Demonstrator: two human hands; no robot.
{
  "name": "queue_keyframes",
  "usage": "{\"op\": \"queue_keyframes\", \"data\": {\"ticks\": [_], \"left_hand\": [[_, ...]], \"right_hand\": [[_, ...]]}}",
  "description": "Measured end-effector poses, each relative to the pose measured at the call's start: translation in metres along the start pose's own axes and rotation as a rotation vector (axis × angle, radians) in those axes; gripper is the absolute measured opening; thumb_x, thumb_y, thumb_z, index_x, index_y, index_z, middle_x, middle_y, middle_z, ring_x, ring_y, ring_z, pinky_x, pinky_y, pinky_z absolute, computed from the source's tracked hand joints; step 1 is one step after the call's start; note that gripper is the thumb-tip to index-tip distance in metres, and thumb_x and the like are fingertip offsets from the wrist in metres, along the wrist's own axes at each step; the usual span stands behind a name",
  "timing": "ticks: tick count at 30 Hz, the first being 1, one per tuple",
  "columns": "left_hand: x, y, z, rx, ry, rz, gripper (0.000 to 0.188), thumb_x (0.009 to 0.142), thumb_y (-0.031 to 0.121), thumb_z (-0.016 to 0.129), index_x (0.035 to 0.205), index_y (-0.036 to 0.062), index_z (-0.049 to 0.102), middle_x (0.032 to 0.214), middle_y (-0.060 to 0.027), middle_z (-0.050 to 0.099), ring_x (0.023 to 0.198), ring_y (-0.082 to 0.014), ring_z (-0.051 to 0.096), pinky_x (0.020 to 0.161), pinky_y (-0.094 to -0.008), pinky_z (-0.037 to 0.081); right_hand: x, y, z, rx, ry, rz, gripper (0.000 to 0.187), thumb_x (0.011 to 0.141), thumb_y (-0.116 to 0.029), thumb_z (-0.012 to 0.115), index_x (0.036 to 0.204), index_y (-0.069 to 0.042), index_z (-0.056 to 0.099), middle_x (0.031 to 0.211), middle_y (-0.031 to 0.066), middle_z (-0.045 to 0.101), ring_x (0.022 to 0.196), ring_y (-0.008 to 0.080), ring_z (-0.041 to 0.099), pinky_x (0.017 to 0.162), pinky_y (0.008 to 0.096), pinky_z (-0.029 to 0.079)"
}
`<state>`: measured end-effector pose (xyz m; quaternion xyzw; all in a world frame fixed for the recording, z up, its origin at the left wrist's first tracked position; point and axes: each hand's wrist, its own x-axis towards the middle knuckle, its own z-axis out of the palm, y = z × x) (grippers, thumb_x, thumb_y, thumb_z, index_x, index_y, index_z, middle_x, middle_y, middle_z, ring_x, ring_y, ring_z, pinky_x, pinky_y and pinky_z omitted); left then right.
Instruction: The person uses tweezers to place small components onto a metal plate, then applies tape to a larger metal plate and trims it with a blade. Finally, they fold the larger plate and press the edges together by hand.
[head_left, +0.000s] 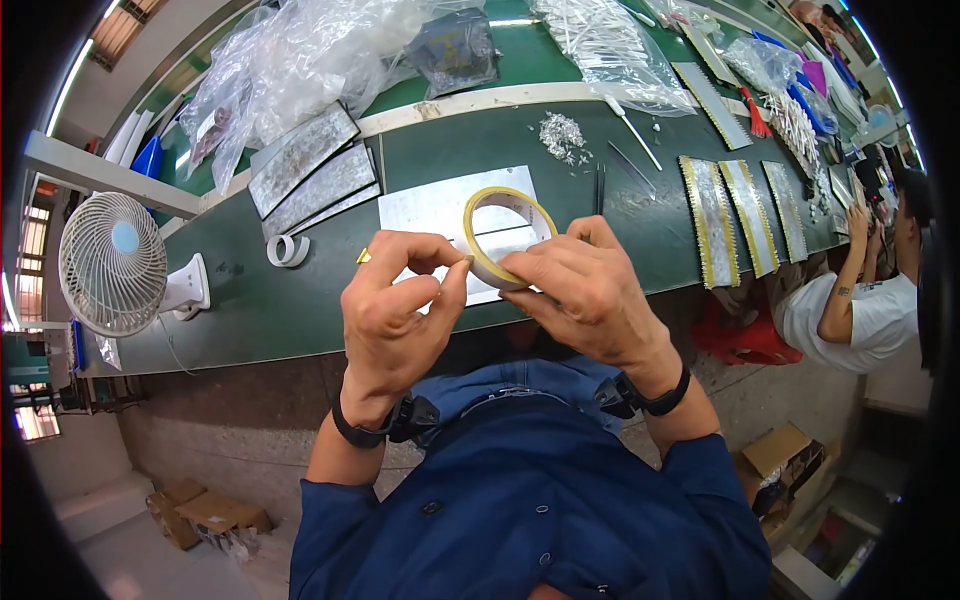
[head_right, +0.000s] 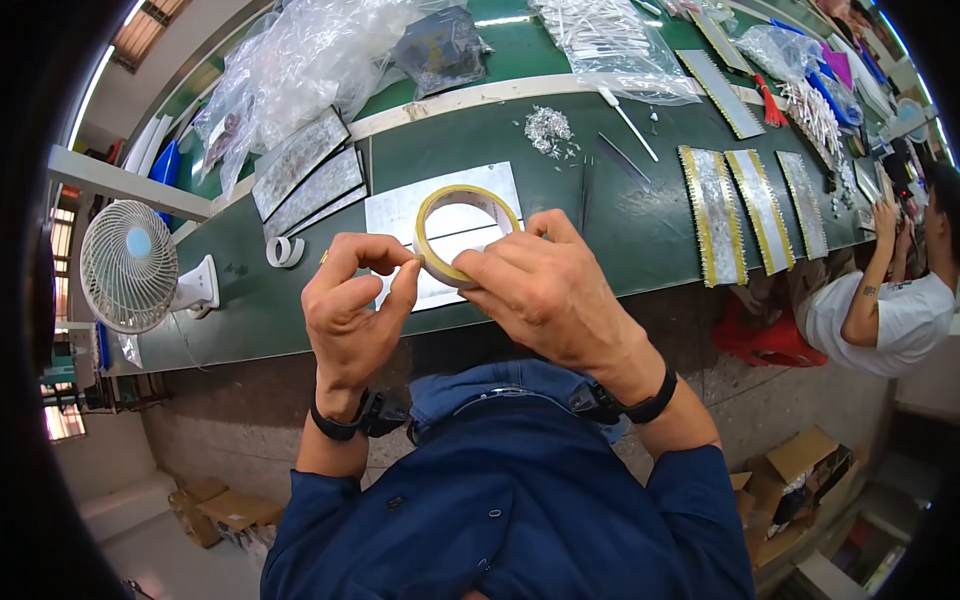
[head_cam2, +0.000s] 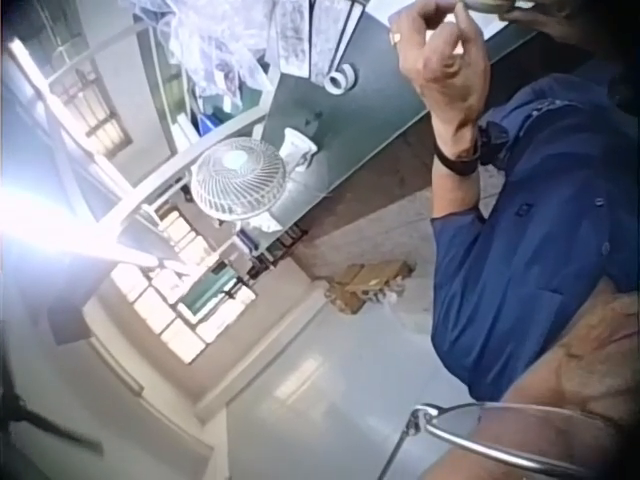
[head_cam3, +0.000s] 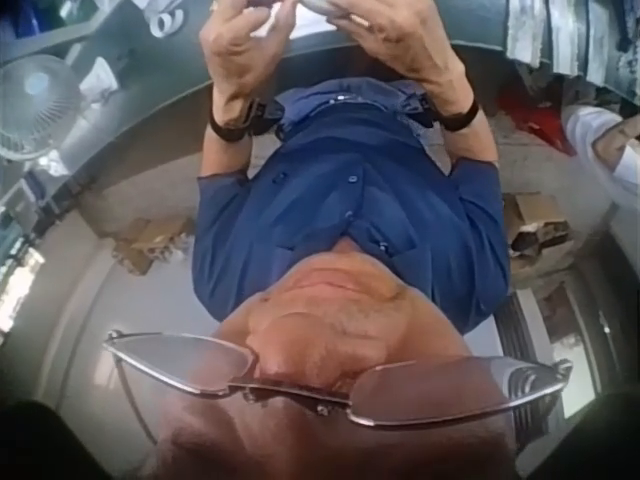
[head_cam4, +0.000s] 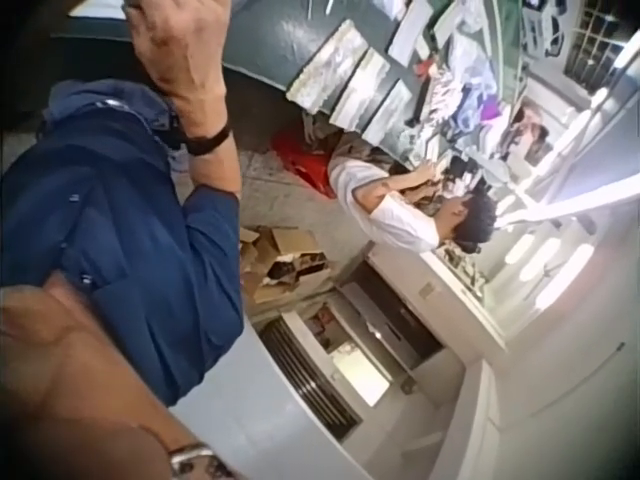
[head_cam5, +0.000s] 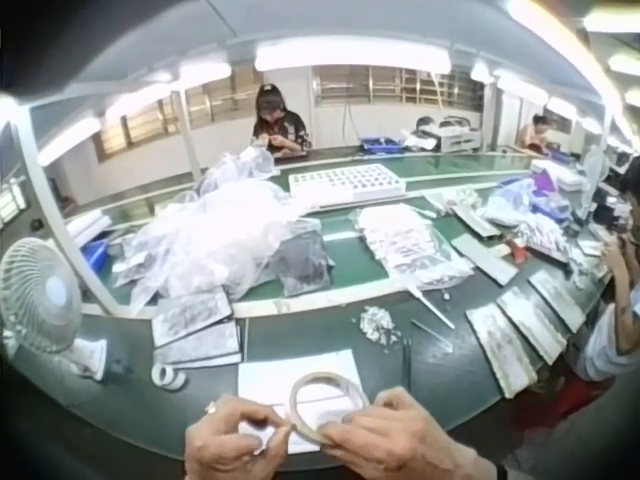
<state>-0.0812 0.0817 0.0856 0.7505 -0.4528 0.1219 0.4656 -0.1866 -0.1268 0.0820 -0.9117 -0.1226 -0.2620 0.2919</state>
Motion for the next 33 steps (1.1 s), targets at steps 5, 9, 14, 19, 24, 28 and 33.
{"op": "queue_keyframes", "data": {"ticks": [5,9,14,19,24,28,33], "left_hand": [[-0.007,-0.006,-0.013,-0.248,0.066,-0.335,0.025,0.089,-0.012,0.078,0.072,-0.0053,0.062,0.097,-0.0079,0.074,0.084,-0.0127,0.064,0.070,-0.0274,0.050],[-0.005,-0.023,-0.033,-0.436,0.100,-0.541,0.018,0.092,-0.004,0.080,0.077,-0.0077,0.070,0.096,-0.0038,0.075,0.080,-0.0058,0.062,0.070,-0.0217,0.047],[-0.003,-0.048,-0.049,-0.512,0.154,-0.629,0.016,0.092,0.000,0.080,0.079,-0.0064,0.073,0.093,-0.0012,0.074,0.079,-0.0045,0.061,0.070,-0.0207,0.046],[-0.019,-0.080,-0.044,-0.410,0.099,-0.825,0.013,0.090,0.006,0.081,0.082,-0.0034,0.078,0.084,0.0005,0.073,0.074,-0.0047,0.060,0.068,-0.0212,0.046],[-0.026,-0.102,-0.037,-0.423,0.078,-0.919,0.012,0.090,0.010,0.081,0.088,-0.0020,0.082,0.079,0.0016,0.072,0.070,-0.0053,0.059,0.066,-0.0227,0.047],[-0.024,-0.112,-0.042,-0.464,0.086,-0.898,0.013,0.090,0.012,0.082,0.090,-0.0012,0.083,0.079,0.0014,0.073,0.069,-0.0062,0.060,0.066,-0.0231,0.048],[-0.001,-0.122,-0.043,-0.427,0.153,-0.833,0.015,0.089,0.014,0.083,0.090,-0.0005,0.083,0.080,0.0014,0.074,0.072,-0.0066,0.061,0.070,-0.0230,0.049]], "right_hand": [[0.016,0.019,-0.019,0.041,-0.184,0.001,0.026,0.083,-0.024,0.092,0.094,-0.007,0.076,0.087,0.0081,0.075,0.081,0.0249,0.070,0.081,0.0397,0.050],[0.047,0.022,-0.034,0.098,-0.251,0.069,0.034,0.085,-0.032,0.091,0.083,-0.004,0.072,0.078,0.0113,0.071,0.072,0.0271,0.066,0.073,0.0401,0.049],[0.086,0.018,-0.029,0.054,-0.379,0.254,0.047,0.090,-0.040,0.084,0.075,0.002,0.069,0.065,0.0168,0.062,0.059,0.0299,0.060,0.059,0.0431,0.045],[0.106,0.026,0.010,-0.098,-0.488,0.227,0.056,0.092,-0.047,0.076,0.074,0.006,0.068,0.059,0.0183,0.056,0.052,0.0308,0.053,0.054,0.0452,0.041],[0.124,0.024,0.018,-0.165,-0.634,0.294,0.059,0.091,-0.050,0.074,0.075,0.006,0.068,0.061,0.0192,0.056,0.055,0.0310,0.053,0.056,0.0446,0.042],[0.128,0.039,0.011,-0.173,-0.691,0.232,0.058,0.091,-0.052,0.076,0.081,0.005,0.069,0.066,0.0178,0.058,0.060,0.0283,0.053,0.059,0.0437,0.043],[0.126,0.073,0.025,0.020,-0.527,0.177,0.054,0.096,-0.052,0.077,0.091,0.002,0.069,0.074,0.0138,0.060,0.068,0.0237,0.053,0.063,0.0399,0.043]]}}
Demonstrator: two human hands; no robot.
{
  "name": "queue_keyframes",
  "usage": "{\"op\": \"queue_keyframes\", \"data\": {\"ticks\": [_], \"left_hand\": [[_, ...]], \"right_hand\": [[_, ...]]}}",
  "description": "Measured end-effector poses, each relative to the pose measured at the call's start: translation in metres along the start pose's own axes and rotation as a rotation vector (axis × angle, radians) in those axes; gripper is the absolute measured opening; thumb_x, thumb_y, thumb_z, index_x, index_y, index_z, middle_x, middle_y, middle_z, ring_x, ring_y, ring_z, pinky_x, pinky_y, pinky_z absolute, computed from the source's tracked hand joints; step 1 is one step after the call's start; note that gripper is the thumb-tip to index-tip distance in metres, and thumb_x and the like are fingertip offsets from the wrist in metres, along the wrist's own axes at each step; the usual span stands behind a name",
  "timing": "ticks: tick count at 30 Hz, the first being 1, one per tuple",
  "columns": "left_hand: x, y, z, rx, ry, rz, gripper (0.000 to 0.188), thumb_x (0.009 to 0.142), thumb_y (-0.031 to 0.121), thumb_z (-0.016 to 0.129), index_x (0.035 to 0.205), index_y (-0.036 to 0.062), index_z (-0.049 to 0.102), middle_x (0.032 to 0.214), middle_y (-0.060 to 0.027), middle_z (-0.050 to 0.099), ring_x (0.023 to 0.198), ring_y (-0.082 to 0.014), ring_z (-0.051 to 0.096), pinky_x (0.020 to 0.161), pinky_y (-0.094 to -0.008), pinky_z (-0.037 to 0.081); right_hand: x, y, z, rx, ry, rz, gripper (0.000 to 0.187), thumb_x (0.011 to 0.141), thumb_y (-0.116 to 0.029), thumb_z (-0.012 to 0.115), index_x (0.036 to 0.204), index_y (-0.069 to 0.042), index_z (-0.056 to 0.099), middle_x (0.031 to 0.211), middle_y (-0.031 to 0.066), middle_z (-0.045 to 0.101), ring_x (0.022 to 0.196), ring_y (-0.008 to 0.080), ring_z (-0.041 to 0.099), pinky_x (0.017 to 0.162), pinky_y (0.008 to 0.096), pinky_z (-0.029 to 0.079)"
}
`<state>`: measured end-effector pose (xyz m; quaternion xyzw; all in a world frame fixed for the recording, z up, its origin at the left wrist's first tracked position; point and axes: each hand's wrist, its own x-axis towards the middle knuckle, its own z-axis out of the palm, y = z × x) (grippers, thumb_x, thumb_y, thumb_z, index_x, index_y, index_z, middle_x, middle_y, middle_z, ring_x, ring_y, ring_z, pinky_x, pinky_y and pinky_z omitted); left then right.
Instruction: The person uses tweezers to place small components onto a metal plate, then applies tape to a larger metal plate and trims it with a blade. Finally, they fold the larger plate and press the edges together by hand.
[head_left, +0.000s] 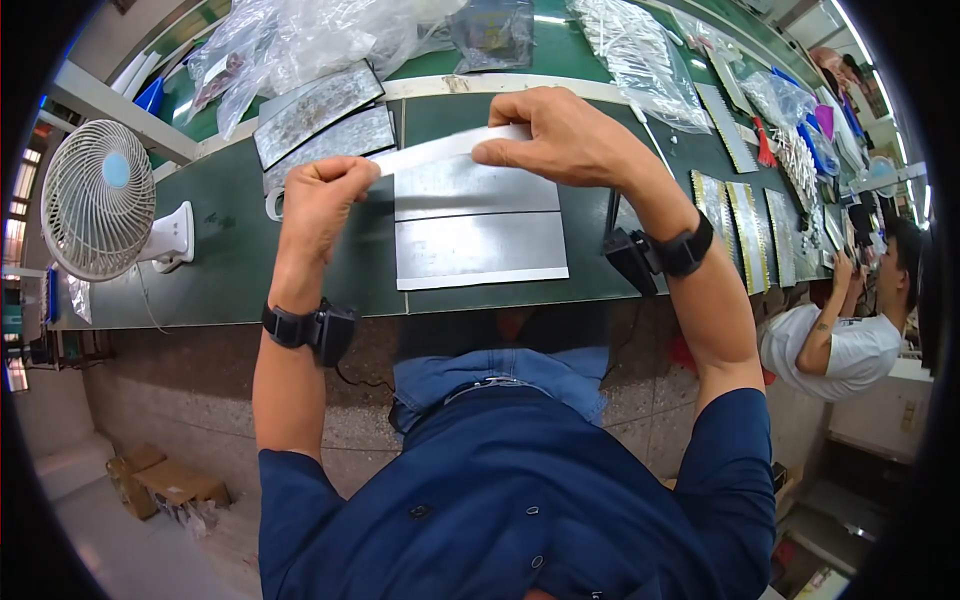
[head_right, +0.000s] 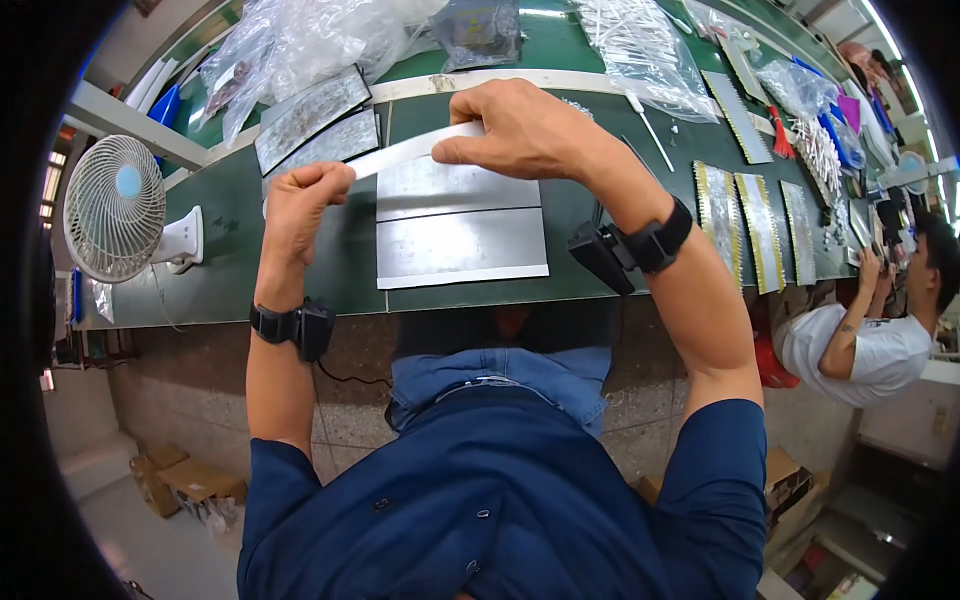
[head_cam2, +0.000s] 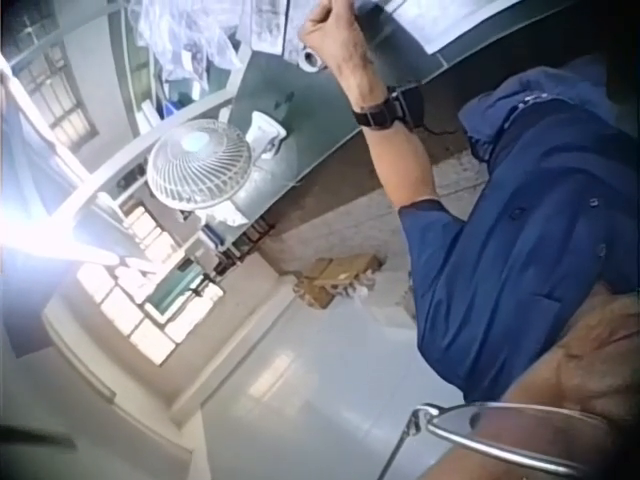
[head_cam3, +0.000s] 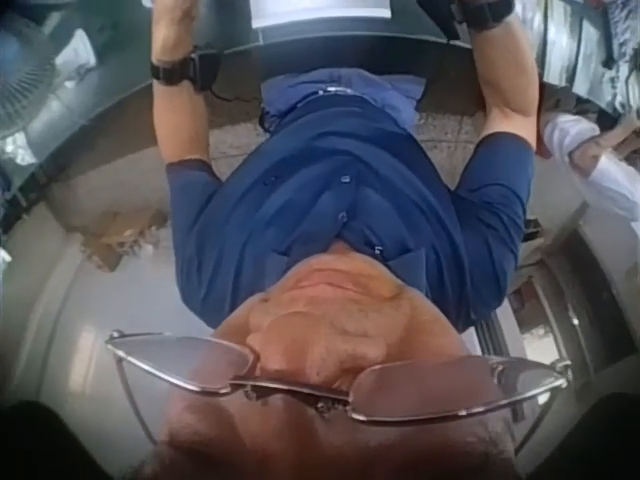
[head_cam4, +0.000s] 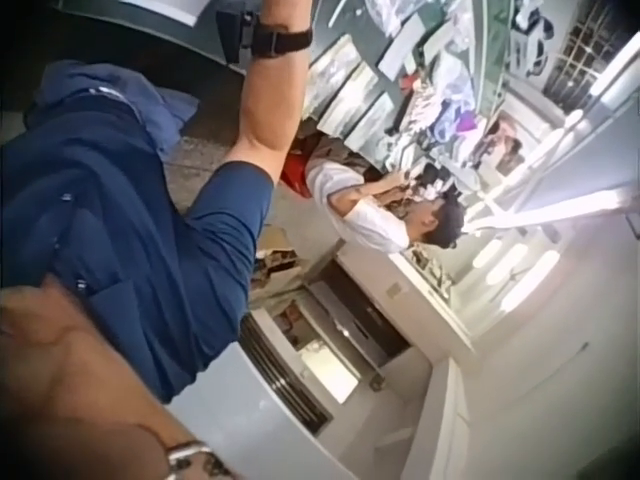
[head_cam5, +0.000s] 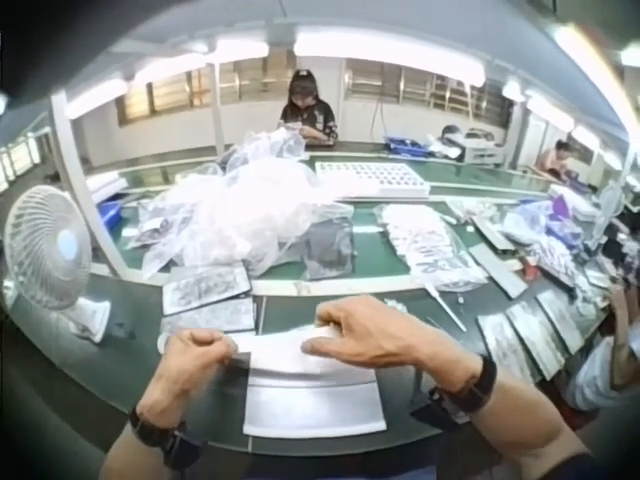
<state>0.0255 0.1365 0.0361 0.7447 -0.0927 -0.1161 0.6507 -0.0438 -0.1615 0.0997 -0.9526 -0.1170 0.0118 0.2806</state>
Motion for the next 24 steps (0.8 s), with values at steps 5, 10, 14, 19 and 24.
{"op": "queue_keyframes", "data": {"ticks": [5,10,14,19,24], "left_hand": [[0.024,-0.008,-0.006,0.020,0.013,-0.012,0.015,0.089,0.016,0.083,0.089,0.0005,0.083,0.081,0.0007,0.075,0.074,-0.0070,0.062,0.073,-0.0238,0.050],[0.032,-0.014,-0.016,0.040,0.033,-0.030,0.016,0.089,0.017,0.083,0.089,0.0010,0.083,0.082,-0.0001,0.075,0.074,-0.0079,0.062,0.074,-0.0253,0.051],[0.034,-0.018,-0.021,0.033,0.024,-0.053,0.015,0.089,0.017,0.083,0.089,0.0013,0.083,0.082,-0.0004,0.075,0.075,-0.0085,0.063,0.074,-0.0257,0.051],[0.033,-0.018,-0.021,0.020,0.028,-0.052,0.015,0.088,0.016,0.083,0.089,0.0017,0.082,0.082,-0.0003,0.074,0.074,-0.0085,0.063,0.074,-0.0253,0.052],[0.032,-0.020,-0.022,0.014,0.028,-0.060,0.015,0.088,0.016,0.083,0.089,0.0017,0.082,0.082,-0.0002,0.074,0.074,-0.0084,0.063,0.073,-0.0250,0.051]], "right_hand": [[0.017,0.012,0.013,0.089,0.030,-0.013,0.054,0.100,-0.052,0.074,0.097,0.002,0.071,0.082,0.0169,0.065,0.075,0.0285,0.059,0.069,0.0413,0.048],[0.034,0.018,0.029,0.158,0.037,-0.034,0.056,0.101,-0.053,0.072,0.098,0.003,0.072,0.084,0.0192,0.067,0.077,0.0314,0.062,0.071,0.0427,0.049],[0.045,0.023,0.030,0.193,0.012,-0.040,0.055,0.102,-0.053,0.072,0.097,0.002,0.072,0.081,0.0172,0.066,0.075,0.0292,0.060,0.070,0.0423,0.048],[0.046,0.022,0.034,0.211,0.030,-0.051,0.048,0.106,-0.046,0.072,0.093,0.000,0.069,0.076,0.0021,0.053,0.072,0.0135,0.046,0.063,0.0338,0.039],[0.049,0.023,0.034,0.231,0.013,-0.042,0.049,0.105,-0.047,0.072,0.093,0.000,0.070,0.075,0.0018,0.052,0.071,0.0135,0.046,0.062,0.0335,0.039]]}}
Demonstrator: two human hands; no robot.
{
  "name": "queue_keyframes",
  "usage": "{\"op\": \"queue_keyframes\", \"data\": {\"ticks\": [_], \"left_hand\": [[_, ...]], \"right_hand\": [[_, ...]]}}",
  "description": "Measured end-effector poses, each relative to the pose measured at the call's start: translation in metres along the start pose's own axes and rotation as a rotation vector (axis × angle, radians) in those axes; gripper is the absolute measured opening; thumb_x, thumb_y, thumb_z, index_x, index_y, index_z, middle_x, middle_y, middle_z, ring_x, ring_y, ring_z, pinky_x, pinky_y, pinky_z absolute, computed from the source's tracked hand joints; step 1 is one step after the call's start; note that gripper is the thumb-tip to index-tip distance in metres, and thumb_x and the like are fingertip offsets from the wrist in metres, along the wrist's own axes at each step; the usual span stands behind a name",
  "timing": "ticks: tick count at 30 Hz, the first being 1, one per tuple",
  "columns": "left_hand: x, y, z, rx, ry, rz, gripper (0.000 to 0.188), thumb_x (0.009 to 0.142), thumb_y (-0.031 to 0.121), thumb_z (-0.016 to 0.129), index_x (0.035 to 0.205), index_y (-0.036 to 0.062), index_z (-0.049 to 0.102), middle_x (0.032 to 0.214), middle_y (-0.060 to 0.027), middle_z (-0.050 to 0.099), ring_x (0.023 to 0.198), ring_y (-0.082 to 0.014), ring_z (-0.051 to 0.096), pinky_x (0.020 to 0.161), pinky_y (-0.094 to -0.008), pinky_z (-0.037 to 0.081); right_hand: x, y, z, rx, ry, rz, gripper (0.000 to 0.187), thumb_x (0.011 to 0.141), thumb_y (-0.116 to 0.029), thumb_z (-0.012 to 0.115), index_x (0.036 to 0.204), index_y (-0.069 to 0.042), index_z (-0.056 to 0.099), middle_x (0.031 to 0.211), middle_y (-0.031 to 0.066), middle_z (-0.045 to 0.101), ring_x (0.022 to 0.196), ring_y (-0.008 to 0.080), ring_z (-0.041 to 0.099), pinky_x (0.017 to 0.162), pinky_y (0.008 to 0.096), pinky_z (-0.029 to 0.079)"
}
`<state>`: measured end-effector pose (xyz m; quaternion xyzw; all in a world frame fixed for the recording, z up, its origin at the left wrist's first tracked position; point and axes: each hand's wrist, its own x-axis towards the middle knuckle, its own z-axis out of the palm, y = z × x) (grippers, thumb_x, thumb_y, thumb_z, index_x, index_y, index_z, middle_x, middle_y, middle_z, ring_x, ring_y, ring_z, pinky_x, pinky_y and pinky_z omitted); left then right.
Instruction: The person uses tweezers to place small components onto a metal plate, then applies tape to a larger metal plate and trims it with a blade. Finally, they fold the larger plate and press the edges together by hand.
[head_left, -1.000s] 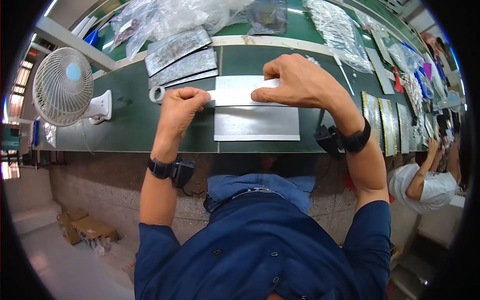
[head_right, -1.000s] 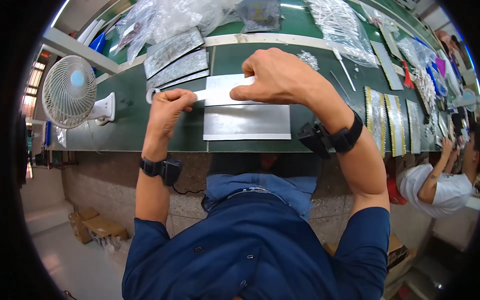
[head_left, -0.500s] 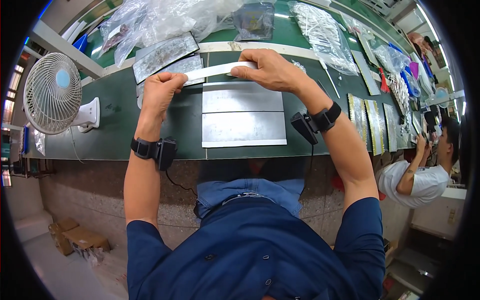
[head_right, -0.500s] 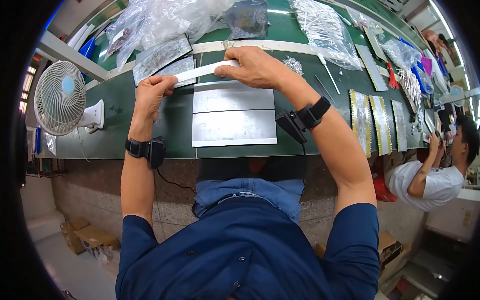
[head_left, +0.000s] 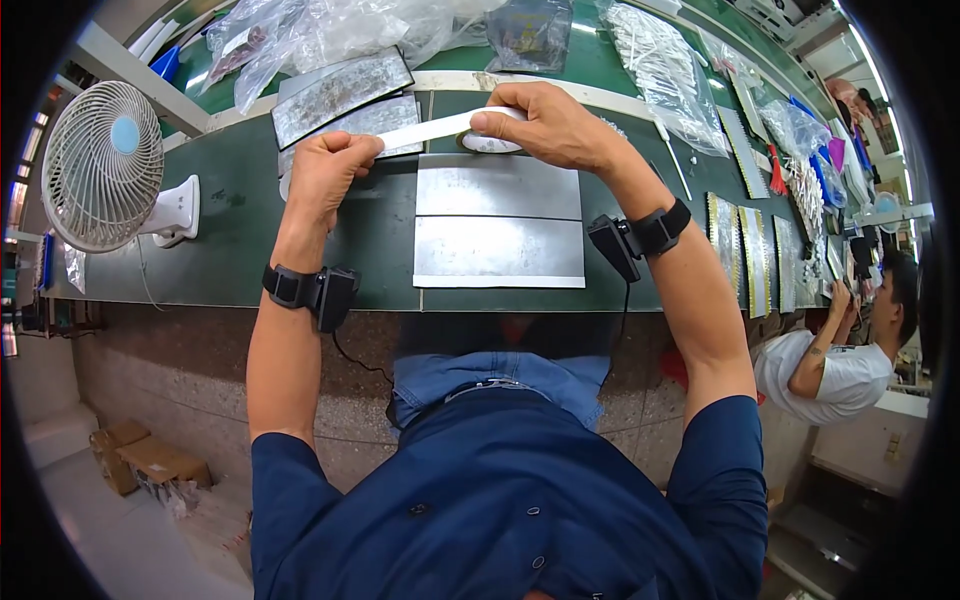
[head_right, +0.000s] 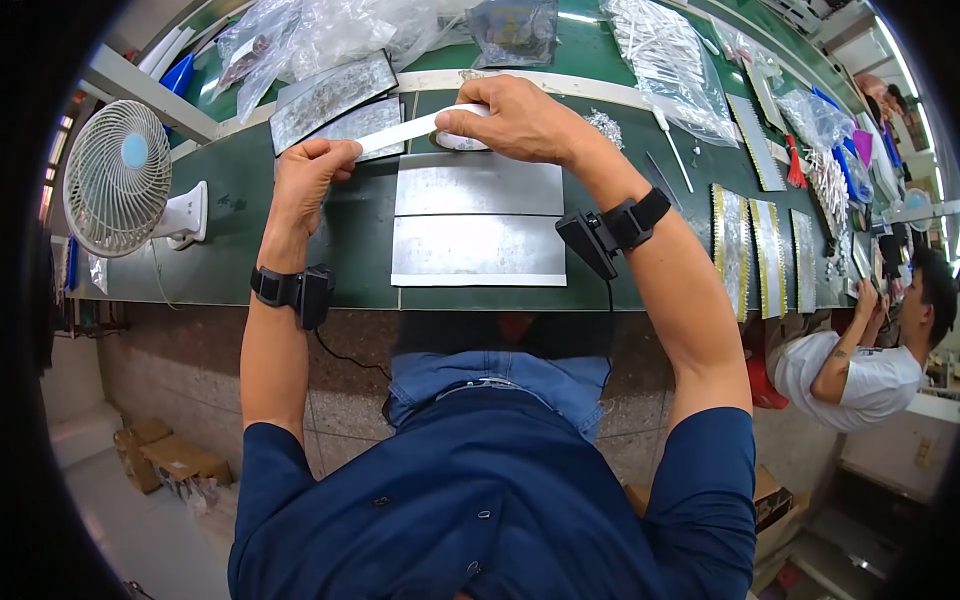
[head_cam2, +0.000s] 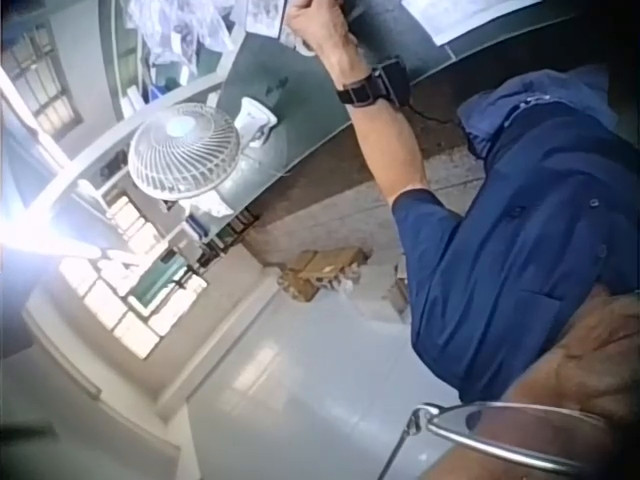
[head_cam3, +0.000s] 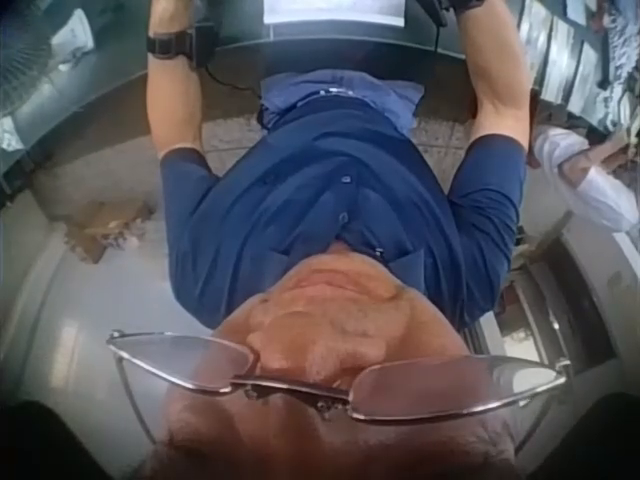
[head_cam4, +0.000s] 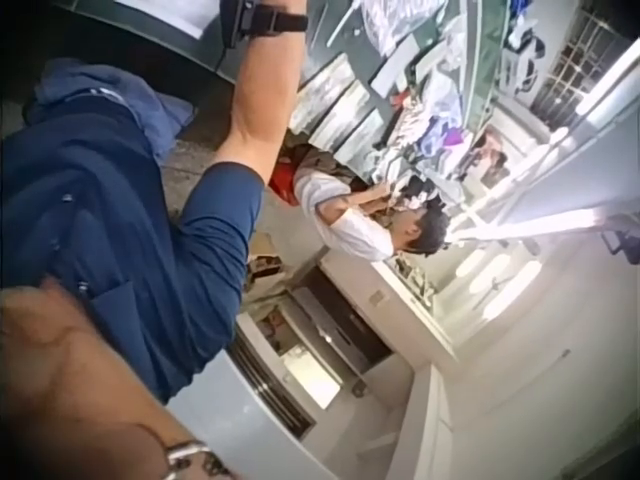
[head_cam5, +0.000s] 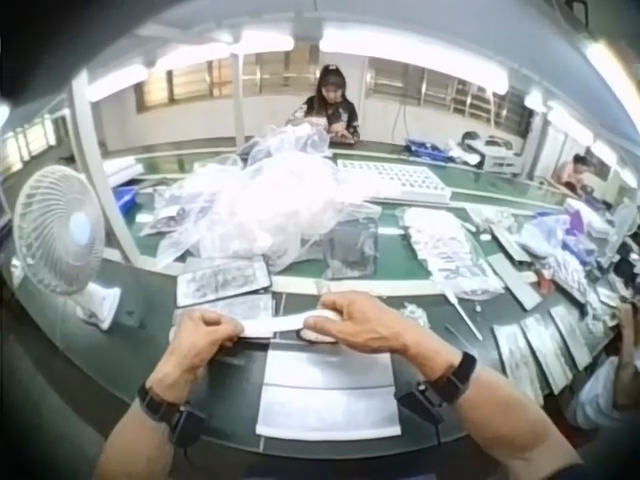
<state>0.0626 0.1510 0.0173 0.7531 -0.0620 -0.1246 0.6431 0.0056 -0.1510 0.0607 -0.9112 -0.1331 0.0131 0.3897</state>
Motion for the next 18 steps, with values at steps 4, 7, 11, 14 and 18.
{"op": "queue_keyframes", "data": {"ticks": [4,7,11,14,18], "left_hand": [[-0.001,-0.001,0.000,0.005,0.005,-0.002,0.015,0.089,0.017,0.083,0.089,0.0017,0.082,0.082,-0.0002,0.074,0.074,-0.0083,0.063,0.073,-0.0249,0.051],[-0.001,0.000,0.000,0.005,0.001,-0.004,0.015,0.089,0.017,0.083,0.089,0.0017,0.082,0.082,-0.0002,0.074,0.074,-0.0083,0.063,0.073,-0.0247,0.051],[-0.001,0.002,0.003,0.010,-0.008,-0.007,0.015,0.089,0.017,0.084,0.090,0.0019,0.083,0.084,-0.0004,0.075,0.075,-0.0084,0.063,0.074,-0.0245,0.051],[-0.004,0.006,0.005,0.003,-0.021,0.003,0.014,0.089,0.016,0.084,0.091,0.0020,0.083,0.084,-0.0006,0.075,0.076,-0.0081,0.063,0.074,-0.0243,0.051],[-0.024,0.016,0.007,-0.031,-0.024,0.028,0.013,0.089,0.015,0.084,0.091,0.0017,0.084,0.084,-0.0005,0.076,0.076,-0.0073,0.064,0.073,-0.0238,0.050]], "right_hand": [[0.001,0.000,0.002,-0.001,0.011,0.001,0.050,0.105,-0.049,0.072,0.093,0.000,0.071,0.075,0.0016,0.052,0.070,0.0136,0.046,0.062,0.0332,0.038],[0.001,0.001,0.003,-0.009,0.028,0.007,0.052,0.104,-0.051,0.072,0.093,0.000,0.071,0.074,0.0017,0.053,0.069,0.0139,0.046,0.061,0.0332,0.038],[-0.003,0.000,-0.001,-0.024,0.033,0.011,0.053,0.104,-0.053,0.072,0.095,0.000,0.072,0.073,0.0021,0.053,0.068,0.0141,0.046,0.060,0.0338,0.038],[-0.007,-0.002,-0.003,-0.045,0.072,-0.025,0.053,0.103,-0.052,0.073,0.092,0.000,0.071,0.072,0.0040,0.053,0.067,0.0148,0.047,0.060,0.0348,0.038],[-0.032,-0.033,-0.019,-0.145,0.080,-0.052,0.052,0.101,-0.049,0.074,0.089,0.002,0.070,0.071,0.0065,0.054,0.067,0.0155,0.048,0.060,0.0359,0.039]]}}
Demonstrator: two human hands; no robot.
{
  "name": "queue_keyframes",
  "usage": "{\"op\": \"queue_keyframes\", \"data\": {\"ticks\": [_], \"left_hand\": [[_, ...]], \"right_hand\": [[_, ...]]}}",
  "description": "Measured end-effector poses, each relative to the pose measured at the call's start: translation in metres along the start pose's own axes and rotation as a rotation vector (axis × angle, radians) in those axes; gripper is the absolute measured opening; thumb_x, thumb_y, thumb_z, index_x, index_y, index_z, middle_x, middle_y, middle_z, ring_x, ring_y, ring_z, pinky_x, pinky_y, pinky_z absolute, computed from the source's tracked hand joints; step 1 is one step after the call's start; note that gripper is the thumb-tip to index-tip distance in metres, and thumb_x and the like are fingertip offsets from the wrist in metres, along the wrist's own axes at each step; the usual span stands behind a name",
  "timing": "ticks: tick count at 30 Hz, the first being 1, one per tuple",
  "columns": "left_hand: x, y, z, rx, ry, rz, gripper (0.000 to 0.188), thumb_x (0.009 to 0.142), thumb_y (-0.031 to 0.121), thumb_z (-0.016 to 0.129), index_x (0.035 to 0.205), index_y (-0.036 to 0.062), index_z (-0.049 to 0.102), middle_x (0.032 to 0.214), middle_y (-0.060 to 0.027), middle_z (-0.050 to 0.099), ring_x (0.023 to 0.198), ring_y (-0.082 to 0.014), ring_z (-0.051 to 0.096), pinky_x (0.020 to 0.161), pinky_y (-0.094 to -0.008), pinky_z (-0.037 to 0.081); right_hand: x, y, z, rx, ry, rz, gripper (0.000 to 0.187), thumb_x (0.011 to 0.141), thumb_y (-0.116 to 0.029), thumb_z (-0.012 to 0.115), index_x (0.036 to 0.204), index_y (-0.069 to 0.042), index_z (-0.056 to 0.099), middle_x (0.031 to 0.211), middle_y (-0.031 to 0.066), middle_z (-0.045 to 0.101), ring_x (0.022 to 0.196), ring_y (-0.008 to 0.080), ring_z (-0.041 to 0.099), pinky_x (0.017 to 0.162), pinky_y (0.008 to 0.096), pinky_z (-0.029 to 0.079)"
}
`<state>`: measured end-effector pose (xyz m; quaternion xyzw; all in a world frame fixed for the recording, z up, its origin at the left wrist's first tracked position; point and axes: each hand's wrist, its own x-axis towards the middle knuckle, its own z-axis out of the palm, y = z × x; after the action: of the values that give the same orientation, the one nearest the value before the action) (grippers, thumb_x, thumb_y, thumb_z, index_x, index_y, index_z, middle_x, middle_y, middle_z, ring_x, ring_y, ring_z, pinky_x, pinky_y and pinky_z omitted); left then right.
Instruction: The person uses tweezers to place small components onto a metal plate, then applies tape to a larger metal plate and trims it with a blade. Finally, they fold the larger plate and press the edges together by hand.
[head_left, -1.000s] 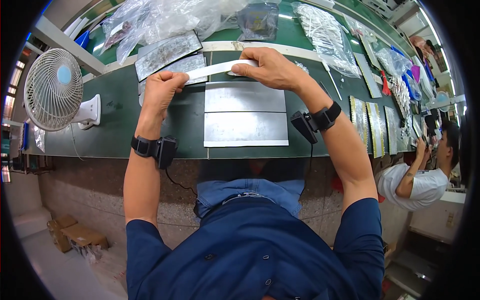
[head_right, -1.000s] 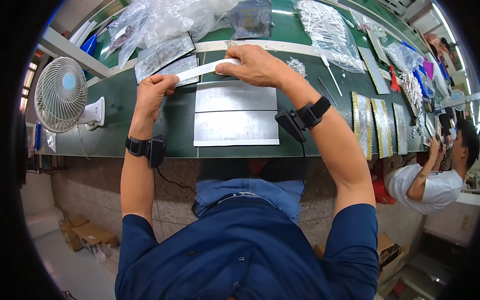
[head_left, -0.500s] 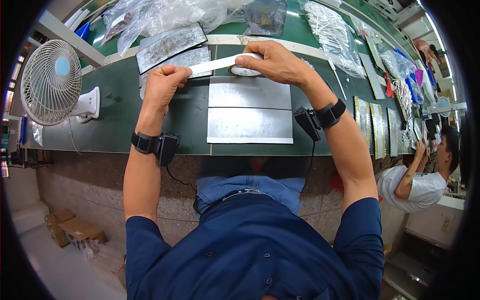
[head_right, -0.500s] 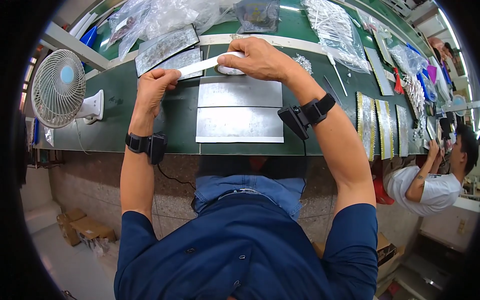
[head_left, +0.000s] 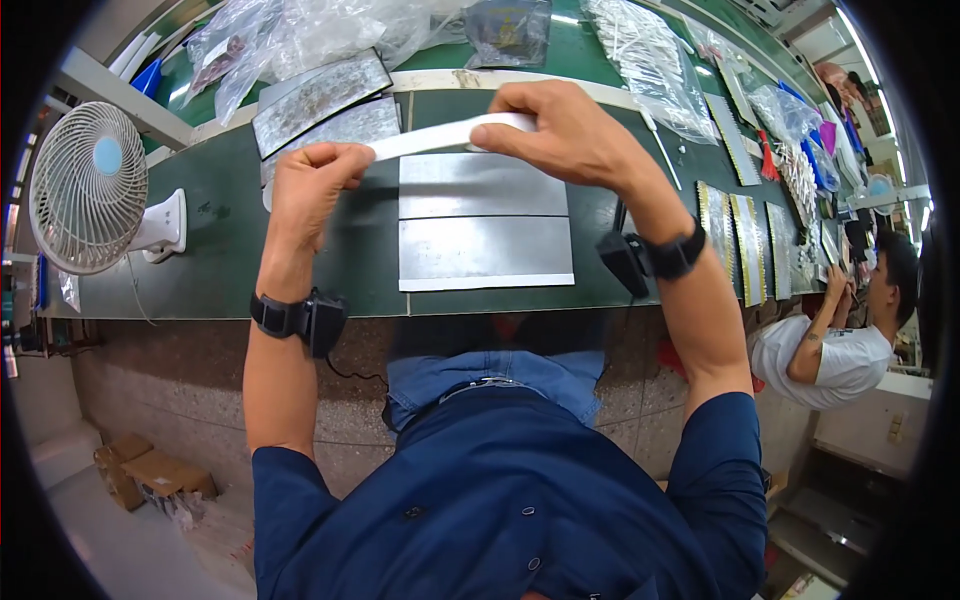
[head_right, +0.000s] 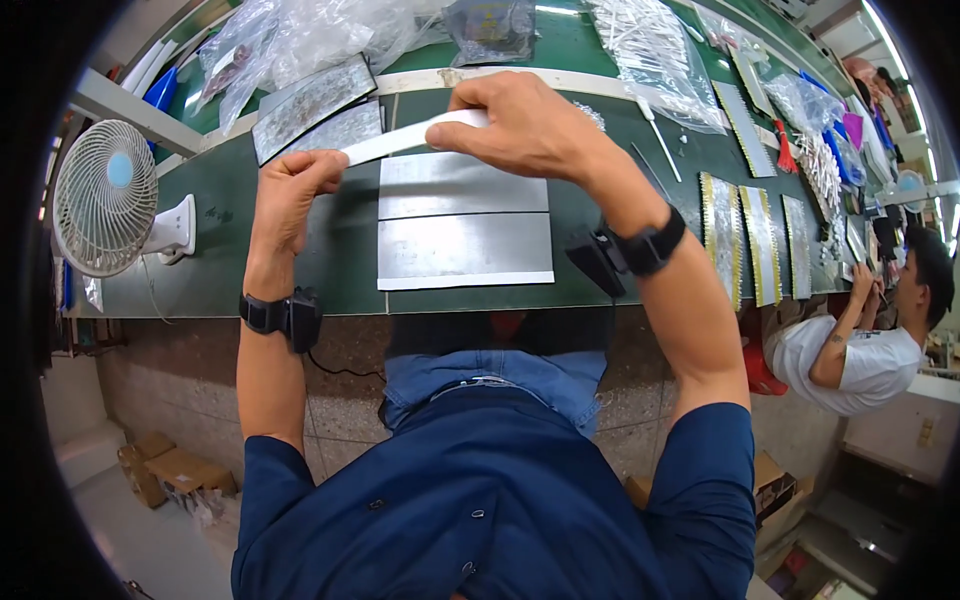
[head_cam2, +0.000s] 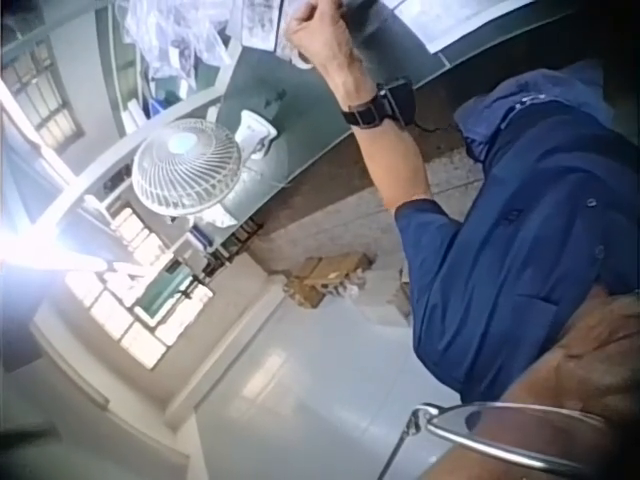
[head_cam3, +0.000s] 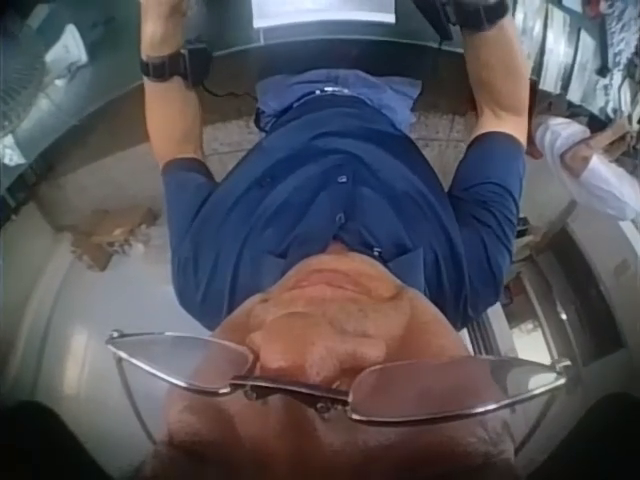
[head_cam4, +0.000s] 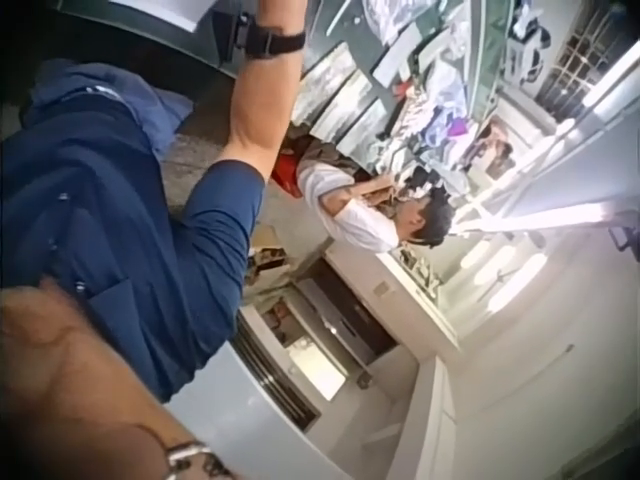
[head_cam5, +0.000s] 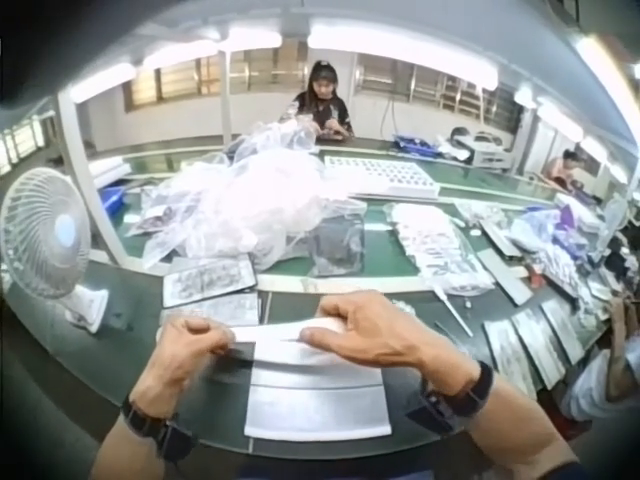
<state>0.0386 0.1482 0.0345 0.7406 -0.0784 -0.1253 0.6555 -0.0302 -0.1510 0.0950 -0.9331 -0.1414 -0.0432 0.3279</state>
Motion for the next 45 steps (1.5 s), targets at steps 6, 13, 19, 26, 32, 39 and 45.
{"op": "queue_keyframes", "data": {"ticks": [6,13,19,26,32,39,45], "left_hand": [[-0.029,-0.007,0.018,-0.038,-0.092,-0.049,0.013,0.088,0.013,0.083,0.089,-0.0001,0.084,0.078,-0.0001,0.074,0.070,-0.0057,0.062,0.066,-0.0225,0.049],[-0.029,-0.019,0.018,0.085,-0.127,-0.161,0.014,0.086,0.014,0.084,0.086,-0.0006,0.082,0.074,-0.0002,0.072,0.064,-0.0056,0.059,0.061,-0.0227,0.046],[-0.023,-0.013,0.021,0.154,-0.147,-0.209,0.014,0.085,0.011,0.082,0.078,0.0001,0.078,0.071,0.0003,0.070,0.063,-0.0054,0.058,0.059,-0.0235,0.044],[-0.015,-0.017,0.016,0.302,-0.171,-0.221,0.020,0.082,0.013,0.081,0.069,0.0024,0.070,0.067,0.0016,0.066,0.058,-0.0063,0.055,0.053,-0.0265,0.041],[-0.014,-0.024,0.016,0.460,-0.168,-0.172,0.022,0.081,0.017,0.080,0.068,0.0018,0.069,0.063,0.0017,0.061,0.055,-0.0074,0.051,0.053,-0.0290,0.040],[-0.018,-0.014,0.020,0.565,-0.146,-0.154,0.023,0.079,0.019,0.078,0.068,0.0006,0.069,0.059,-0.0011,0.059,0.054,-0.0086,0.051,0.053,-0.0308,0.041],[-0.017,-0.012,0.022,0.632,-0.151,-0.166,0.023,0.078,0.019,0.076,0.067,0.0002,0.068,0.057,-0.0027,0.057,0.053,-0.0102,0.051,0.054,-0.0319,0.042]], "right_hand": [[-0.039,-0.025,-0.016,-0.062,-0.126,0.195,0.055,0.098,-0.049,0.075,0.083,0.004,0.071,0.065,0.0125,0.056,0.060,0.0211,0.051,0.057,0.0395,0.041],[-0.034,-0.034,-0.006,-0.165,-0.131,0.255,0.059,0.094,-0.050,0.074,0.073,0.005,0.070,0.057,0.0177,0.055,0.051,0.0287,0.051,0.055,0.0428,0.043],[-0.025,-0.040,0.007,-0.323,-0.161,0.287,0.051,0.086,-0.043,0.071,0.068,0.005,0.069,0.059,0.0236,0.059,0.056,0.0394,0.060,0.060,0.0451,0.052],[-0.016,-0.051,0.012,-0.408,-0.199,0.310,0.037,0.083,-0.032,0.070,0.081,0.004,0.077,0.081,0.0282,0.074,0.081,0.0455,0.075,0.079,0.0510,0.062],[-0.021,-0.041,0.028,-0.442,-0.111,0.248,0.039,0.083,-0.034,0.070,0.074,0.003,0.075,0.075,0.0293,0.070,0.076,0.0481,0.072,0.076,0.0512,0.061],[-0.022,-0.049,0.031,-0.464,-0.110,0.219,0.037,0.084,-0.031,0.072,0.081,0.005,0.077,0.081,0.0297,0.073,0.081,0.0470,0.075,0.080,0.0509,0.062],[-0.021,-0.050,0.031,-0.465,-0.120,0.224,0.036,0.084,-0.031,0.072,0.082,0.005,0.078,0.081,0.0298,0.073,0.082,0.0469,0.075,0.081,0.0503,0.062]]}}
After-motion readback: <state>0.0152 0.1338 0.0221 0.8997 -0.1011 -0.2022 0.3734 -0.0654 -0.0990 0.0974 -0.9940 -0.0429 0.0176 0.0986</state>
